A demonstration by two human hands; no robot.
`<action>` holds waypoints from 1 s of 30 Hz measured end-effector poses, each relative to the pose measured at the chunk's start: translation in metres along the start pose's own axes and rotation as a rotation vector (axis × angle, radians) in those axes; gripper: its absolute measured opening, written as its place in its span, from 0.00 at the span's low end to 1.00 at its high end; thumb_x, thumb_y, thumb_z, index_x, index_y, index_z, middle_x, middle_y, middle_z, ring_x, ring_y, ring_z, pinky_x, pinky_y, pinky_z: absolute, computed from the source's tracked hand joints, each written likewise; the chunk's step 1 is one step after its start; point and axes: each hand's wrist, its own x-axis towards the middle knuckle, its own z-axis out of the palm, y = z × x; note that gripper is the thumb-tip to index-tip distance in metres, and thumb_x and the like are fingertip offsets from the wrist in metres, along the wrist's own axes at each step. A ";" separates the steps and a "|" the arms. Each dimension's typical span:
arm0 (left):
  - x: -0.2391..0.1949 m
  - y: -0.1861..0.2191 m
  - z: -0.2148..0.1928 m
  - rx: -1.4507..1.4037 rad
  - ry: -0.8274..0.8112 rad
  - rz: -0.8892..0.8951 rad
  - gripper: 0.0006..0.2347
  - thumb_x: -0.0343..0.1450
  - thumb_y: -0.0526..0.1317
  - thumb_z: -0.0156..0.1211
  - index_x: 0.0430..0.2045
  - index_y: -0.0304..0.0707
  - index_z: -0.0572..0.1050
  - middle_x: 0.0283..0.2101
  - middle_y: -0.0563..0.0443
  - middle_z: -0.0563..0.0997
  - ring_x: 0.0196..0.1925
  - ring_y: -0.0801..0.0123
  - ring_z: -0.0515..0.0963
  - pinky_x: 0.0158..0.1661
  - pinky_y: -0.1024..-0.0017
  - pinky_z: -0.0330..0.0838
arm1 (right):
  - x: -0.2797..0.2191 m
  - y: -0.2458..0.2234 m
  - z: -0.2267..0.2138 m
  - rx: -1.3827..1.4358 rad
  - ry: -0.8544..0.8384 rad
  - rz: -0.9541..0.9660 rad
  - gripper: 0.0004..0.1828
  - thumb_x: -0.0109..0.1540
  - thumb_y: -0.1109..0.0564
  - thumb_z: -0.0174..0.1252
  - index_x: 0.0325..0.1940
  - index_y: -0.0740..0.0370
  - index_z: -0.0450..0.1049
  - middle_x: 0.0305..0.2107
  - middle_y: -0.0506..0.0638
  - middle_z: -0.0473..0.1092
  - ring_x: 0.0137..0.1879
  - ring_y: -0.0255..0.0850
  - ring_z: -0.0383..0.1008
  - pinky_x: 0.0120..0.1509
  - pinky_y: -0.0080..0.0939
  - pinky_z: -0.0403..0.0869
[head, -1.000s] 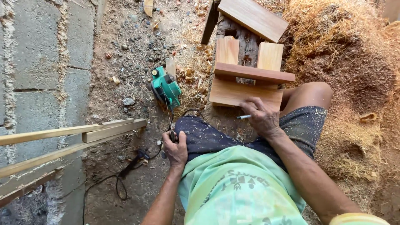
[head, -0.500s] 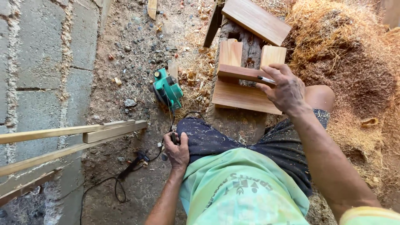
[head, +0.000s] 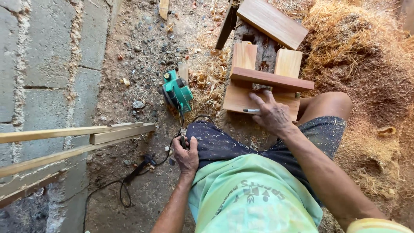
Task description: The person sits on the ground and uses a try square and a marker to draw lines on small wooden planks. They measure and mark multiple pieces of wood, stacking some on a nearby table.
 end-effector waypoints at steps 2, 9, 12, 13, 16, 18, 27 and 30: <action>0.001 -0.003 0.001 -0.004 0.005 0.022 0.14 0.68 0.44 0.67 0.37 0.34 0.70 0.33 0.52 0.72 0.34 0.69 0.74 0.38 0.67 0.73 | -0.011 -0.008 -0.025 0.096 0.075 -0.060 0.47 0.53 0.44 0.72 0.74 0.45 0.61 0.63 0.67 0.63 0.45 0.53 0.79 0.40 0.50 0.83; 0.001 0.001 0.000 -0.097 0.024 -0.020 0.13 0.69 0.42 0.68 0.36 0.36 0.70 0.30 0.56 0.71 0.30 0.73 0.71 0.33 0.71 0.71 | -0.043 -0.017 -0.072 1.088 0.336 -0.099 0.36 0.61 0.53 0.67 0.70 0.66 0.63 0.52 0.59 0.74 0.50 0.41 0.82 0.48 0.40 0.84; 0.008 0.035 0.001 -0.158 0.015 0.071 0.14 0.71 0.41 0.69 0.33 0.35 0.67 0.27 0.57 0.70 0.26 0.74 0.68 0.28 0.73 0.67 | -0.067 0.035 -0.019 1.755 0.482 -0.092 0.28 0.66 0.60 0.63 0.67 0.75 0.63 0.45 0.57 0.73 0.43 0.37 0.79 0.45 0.36 0.83; 0.018 0.055 0.008 -0.160 0.011 0.074 0.14 0.71 0.41 0.69 0.33 0.35 0.67 0.27 0.57 0.70 0.26 0.74 0.68 0.28 0.73 0.67 | -0.070 0.035 -0.029 1.752 0.489 -0.091 0.28 0.66 0.60 0.63 0.67 0.75 0.63 0.45 0.57 0.73 0.43 0.37 0.79 0.45 0.36 0.83; 0.045 0.111 0.033 -0.318 -0.152 0.258 0.11 0.75 0.43 0.62 0.32 0.39 0.66 0.27 0.57 0.70 0.24 0.78 0.69 0.23 0.78 0.67 | -0.077 0.022 -0.067 2.260 0.538 -0.061 0.26 0.69 0.62 0.61 0.66 0.83 0.63 0.42 0.61 0.74 0.31 0.33 0.75 0.37 0.33 0.80; 0.066 0.148 0.066 -0.321 -0.120 0.386 0.09 0.77 0.45 0.57 0.34 0.42 0.70 0.27 0.58 0.74 0.25 0.78 0.73 0.24 0.77 0.67 | -0.077 0.005 -0.109 2.130 0.631 0.224 0.33 0.62 0.59 0.57 0.66 0.80 0.57 0.48 0.64 0.74 0.39 0.33 0.77 0.48 0.35 0.81; 0.098 0.157 0.158 -0.332 -0.175 0.091 0.14 0.64 0.45 0.72 0.26 0.41 0.70 0.26 0.56 0.74 0.26 0.71 0.74 0.28 0.68 0.74 | -0.156 0.065 -0.055 2.083 0.886 0.476 0.40 0.65 0.56 0.61 0.76 0.75 0.55 0.57 0.61 0.73 0.48 0.37 0.70 0.68 0.41 0.74; 0.079 0.135 0.147 -0.366 -0.172 0.088 0.10 0.62 0.37 0.69 0.25 0.41 0.69 0.28 0.59 0.77 0.27 0.72 0.76 0.29 0.68 0.75 | -0.159 0.061 -0.068 2.090 0.971 0.615 0.36 0.62 0.55 0.61 0.70 0.72 0.59 0.48 0.54 0.72 0.50 0.36 0.75 0.65 0.42 0.78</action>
